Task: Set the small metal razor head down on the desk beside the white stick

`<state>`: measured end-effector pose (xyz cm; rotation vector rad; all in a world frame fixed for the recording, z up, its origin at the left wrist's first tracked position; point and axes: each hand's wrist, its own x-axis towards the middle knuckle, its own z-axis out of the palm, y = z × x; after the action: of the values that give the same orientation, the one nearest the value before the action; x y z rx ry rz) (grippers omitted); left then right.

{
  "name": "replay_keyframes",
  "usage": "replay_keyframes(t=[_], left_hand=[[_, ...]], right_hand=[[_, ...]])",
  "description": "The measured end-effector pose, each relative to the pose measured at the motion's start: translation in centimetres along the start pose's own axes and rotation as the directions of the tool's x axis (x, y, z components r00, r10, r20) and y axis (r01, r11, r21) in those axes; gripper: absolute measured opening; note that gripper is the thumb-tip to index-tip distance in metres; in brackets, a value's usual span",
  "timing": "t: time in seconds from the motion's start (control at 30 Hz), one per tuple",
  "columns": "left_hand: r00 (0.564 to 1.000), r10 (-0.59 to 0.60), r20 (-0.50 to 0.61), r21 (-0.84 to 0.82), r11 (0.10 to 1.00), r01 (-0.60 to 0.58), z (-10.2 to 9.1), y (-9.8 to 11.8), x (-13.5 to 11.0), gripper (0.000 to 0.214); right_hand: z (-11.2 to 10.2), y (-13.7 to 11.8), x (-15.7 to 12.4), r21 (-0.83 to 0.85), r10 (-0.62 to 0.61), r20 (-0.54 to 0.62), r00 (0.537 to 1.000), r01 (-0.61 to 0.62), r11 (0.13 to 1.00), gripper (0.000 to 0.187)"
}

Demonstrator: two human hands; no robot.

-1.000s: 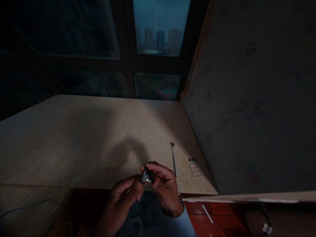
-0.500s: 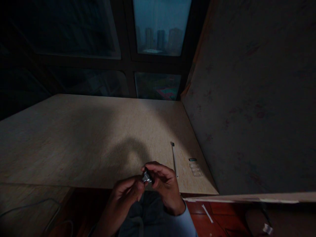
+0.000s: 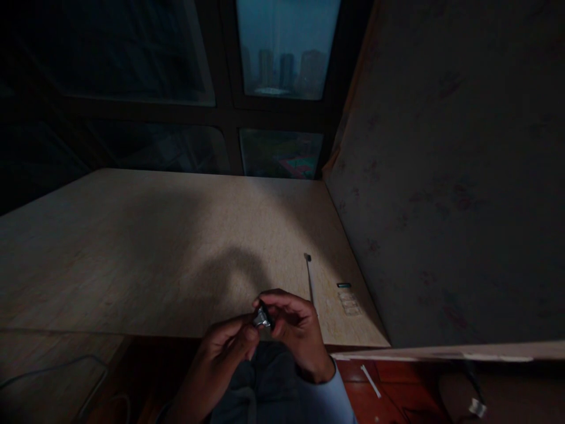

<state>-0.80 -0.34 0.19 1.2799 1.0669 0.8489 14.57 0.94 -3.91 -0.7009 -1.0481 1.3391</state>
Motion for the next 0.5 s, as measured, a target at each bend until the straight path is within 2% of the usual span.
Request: replay_keyframes(t=[0.5], left_hand=[[1.000, 0.023, -0.004, 0.057, 0.998, -0.023, 0.50, -0.10, 0.53, 0.058]], right_hand=[[-0.67, 0.11, 0.25, -0.031, -0.004, 0.001, 1.000, 0.004, 1.000, 0.039]])
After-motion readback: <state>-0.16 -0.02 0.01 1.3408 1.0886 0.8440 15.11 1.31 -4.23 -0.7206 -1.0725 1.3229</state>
